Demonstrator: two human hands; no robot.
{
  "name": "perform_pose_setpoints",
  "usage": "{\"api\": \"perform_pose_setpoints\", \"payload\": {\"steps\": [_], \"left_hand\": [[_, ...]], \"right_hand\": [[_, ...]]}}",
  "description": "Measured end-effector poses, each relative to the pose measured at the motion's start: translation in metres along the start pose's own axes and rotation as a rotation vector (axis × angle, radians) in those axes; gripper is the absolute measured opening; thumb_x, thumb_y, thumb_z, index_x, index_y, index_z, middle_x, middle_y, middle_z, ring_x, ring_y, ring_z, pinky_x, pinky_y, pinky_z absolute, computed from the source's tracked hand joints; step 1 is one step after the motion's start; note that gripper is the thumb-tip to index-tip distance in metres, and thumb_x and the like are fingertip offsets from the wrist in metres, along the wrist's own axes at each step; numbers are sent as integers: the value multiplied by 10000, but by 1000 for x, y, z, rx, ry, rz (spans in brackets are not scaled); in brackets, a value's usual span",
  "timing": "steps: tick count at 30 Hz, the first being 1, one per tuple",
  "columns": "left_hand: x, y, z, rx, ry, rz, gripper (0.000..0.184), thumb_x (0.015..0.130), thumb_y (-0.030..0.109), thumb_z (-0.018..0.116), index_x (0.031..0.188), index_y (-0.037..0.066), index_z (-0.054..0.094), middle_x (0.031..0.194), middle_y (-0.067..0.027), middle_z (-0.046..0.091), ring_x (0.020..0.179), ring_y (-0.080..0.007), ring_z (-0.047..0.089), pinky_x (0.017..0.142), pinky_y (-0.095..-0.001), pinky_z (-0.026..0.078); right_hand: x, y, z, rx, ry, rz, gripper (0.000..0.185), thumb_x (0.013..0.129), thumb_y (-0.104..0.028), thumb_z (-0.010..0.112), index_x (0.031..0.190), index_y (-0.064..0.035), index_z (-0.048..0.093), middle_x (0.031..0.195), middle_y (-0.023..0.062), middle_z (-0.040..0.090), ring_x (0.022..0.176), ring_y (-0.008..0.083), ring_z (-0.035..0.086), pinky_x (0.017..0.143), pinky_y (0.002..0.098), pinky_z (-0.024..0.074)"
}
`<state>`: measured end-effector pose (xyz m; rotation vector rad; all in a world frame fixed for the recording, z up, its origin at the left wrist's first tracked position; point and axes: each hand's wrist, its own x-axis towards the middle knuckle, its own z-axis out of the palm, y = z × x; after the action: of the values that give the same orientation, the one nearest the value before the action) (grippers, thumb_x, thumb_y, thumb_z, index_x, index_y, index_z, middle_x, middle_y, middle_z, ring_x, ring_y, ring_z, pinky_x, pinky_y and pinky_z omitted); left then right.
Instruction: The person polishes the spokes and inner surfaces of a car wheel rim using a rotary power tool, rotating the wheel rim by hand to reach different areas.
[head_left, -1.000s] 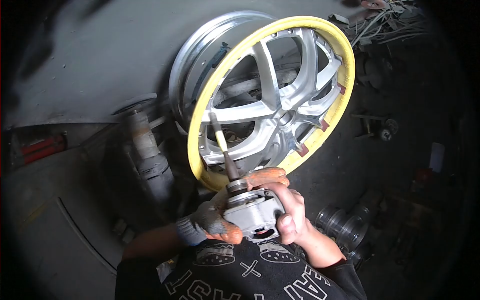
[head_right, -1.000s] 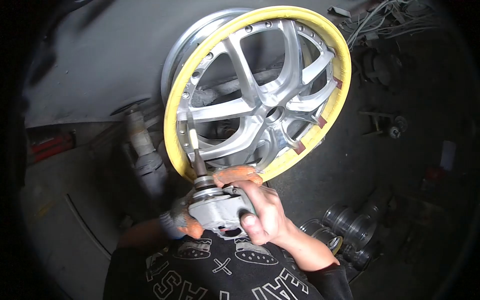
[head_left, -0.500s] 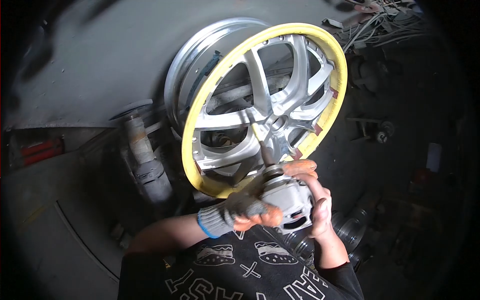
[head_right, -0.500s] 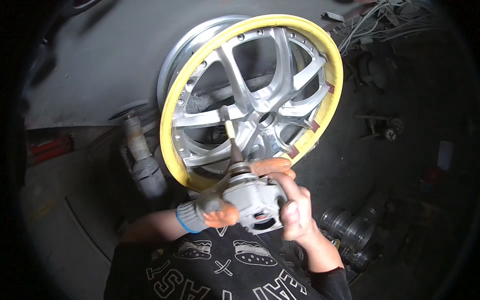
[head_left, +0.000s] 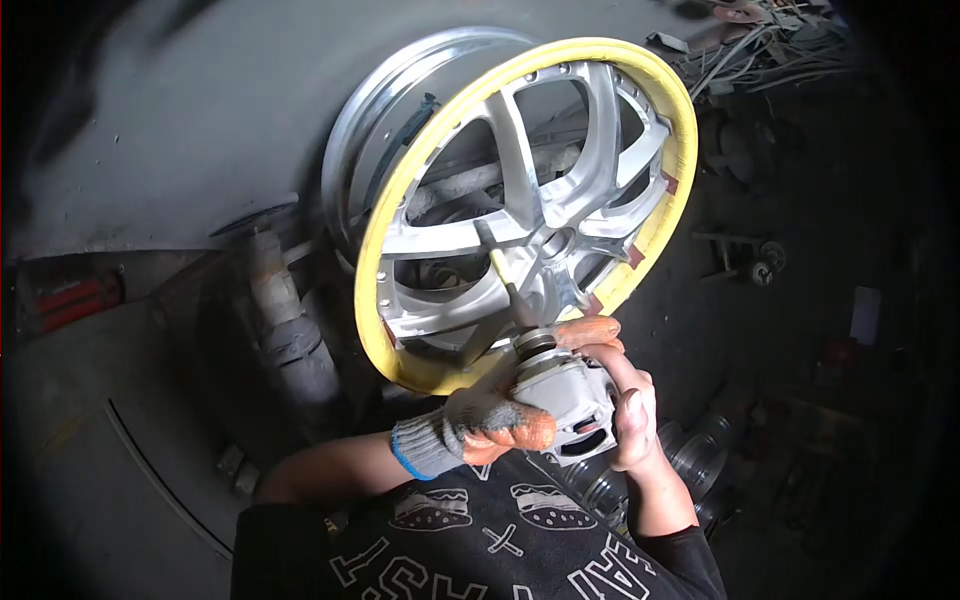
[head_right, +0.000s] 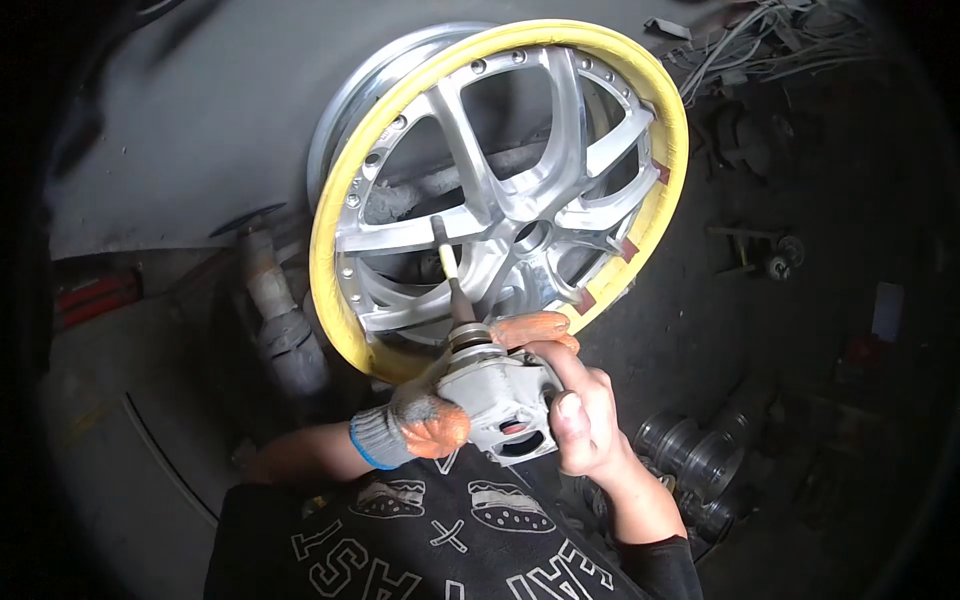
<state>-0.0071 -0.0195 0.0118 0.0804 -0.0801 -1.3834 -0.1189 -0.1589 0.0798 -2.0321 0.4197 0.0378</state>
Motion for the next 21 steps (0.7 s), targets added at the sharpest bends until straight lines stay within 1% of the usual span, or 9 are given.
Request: {"api": "perform_pose_setpoints", "payload": {"steps": [2,4,5,7,8,9,12,17,21], "left_hand": [[-10,4,0,7,-3,13,1156,511,262,904,1492,-12,357,1418,-89,494,1273,-176,485,1085,-325,370],[-25,8,-4,27,-14,27,1158,528,290,913,1495,-10,352,1452,-85,456,1290,-166,462,1089,-318,357],[-32,11,-3,23,-11,29,1158,528,290,913,1495,-10,352,1452,-85,456,1290,-166,462,1089,-318,357],[-43,16,2,2,30,39,1156,548,296,918,1500,-10,338,1467,-87,437,1290,-167,458,1088,-318,354],[-43,15,-5,-6,-14,43,1150,576,271,916,1511,-7,307,1476,-89,425,1281,-170,467,1077,-316,368],[-47,16,-8,-10,-13,43,1150,576,271,916,1511,-7,307,1476,-89,425,1281,-170,467,1077,-316,368],[-57,17,-15,-78,-35,39,1161,573,170,913,1523,4,266,1455,-86,442,1279,-169,477,1058,-327,403],[-68,24,-9,-204,17,57,1142,589,121,907,1520,3,256,1439,-106,449,1231,-192,525,1041,-337,425],[-69,20,-19,-142,8,102,1229,574,210,934,1523,-45,195,1433,-141,445,1259,-220,505,1065,-354,399]], "right_hand": [[2,-8,7,-9,-33,-22,670,953,-479,367,1184,129,525,553,122,498,458,254,551,516,344,421],[6,-16,19,-15,-54,-64,656,962,-464,367,1179,137,515,666,188,572,551,332,605,577,375,467],[6,-17,23,-15,-58,-60,656,962,-464,367,1179,137,515,666,188,572,551,332,605,577,375,467],[8,-20,30,-12,-81,-83,645,964,-455,368,1171,138,513,774,248,611,650,384,641,633,401,494],[11,-23,30,-6,-101,-76,625,963,-436,375,1166,139,510,805,270,621,693,416,650,657,419,504],[13,-26,35,-6,-103,-73,625,963,-436,375,1166,139,510,805,270,621,693,416,650,657,419,504],[21,-34,41,32,-137,-100,577,954,-393,410,1170,134,503,802,265,623,694,425,648,657,418,507],[25,-40,50,11,-151,-109,537,957,-358,433,1174,127,505,794,260,625,702,428,653,660,419,512],[27,-46,52,0,-153,-128,491,949,-315,484,1169,124,509,812,279,629,730,450,652,688,445,515]]}}
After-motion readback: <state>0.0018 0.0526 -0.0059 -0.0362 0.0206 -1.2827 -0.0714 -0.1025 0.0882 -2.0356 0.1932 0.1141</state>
